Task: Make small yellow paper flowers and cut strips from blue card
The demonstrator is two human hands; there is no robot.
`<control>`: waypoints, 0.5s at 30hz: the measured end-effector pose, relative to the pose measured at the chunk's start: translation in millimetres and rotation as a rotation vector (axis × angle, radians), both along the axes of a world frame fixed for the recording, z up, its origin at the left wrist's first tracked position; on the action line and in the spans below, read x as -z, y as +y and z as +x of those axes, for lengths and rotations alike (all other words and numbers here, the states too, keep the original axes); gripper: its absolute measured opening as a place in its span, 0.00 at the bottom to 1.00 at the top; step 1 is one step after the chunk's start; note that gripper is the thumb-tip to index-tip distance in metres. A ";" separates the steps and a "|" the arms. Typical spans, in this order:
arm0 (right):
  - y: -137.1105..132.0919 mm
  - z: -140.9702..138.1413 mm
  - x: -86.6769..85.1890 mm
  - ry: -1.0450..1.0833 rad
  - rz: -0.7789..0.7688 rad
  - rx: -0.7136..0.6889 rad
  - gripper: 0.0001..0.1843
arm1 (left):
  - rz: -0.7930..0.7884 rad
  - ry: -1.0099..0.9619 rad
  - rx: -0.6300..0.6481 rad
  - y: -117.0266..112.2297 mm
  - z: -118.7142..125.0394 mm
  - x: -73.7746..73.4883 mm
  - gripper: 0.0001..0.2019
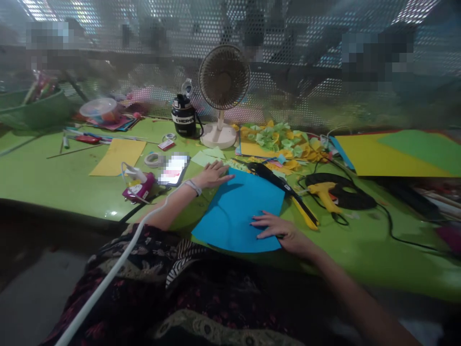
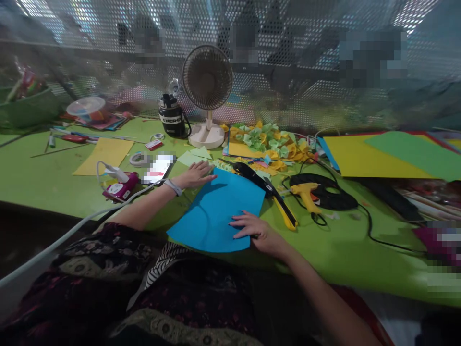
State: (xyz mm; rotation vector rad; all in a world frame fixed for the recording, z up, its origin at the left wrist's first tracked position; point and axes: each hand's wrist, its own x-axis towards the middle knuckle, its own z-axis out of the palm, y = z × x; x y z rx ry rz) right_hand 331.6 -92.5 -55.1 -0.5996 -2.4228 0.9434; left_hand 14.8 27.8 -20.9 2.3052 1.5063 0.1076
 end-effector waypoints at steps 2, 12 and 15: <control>3.6 -2.6 0.1 0.000 0.008 0.006 0.17 | 0.047 -0.061 -0.050 1.2 1.0 -3.5 0.40; 14.1 -9.9 4.8 0.022 -0.036 -0.018 0.17 | 0.018 -1.649 -0.455 -105.3 -28.5 -53.9 0.35; 18.0 -15.4 0.3 -0.004 -0.038 -0.043 0.17 | 0.004 -1.809 -0.476 -139.8 -5.7 -56.2 0.33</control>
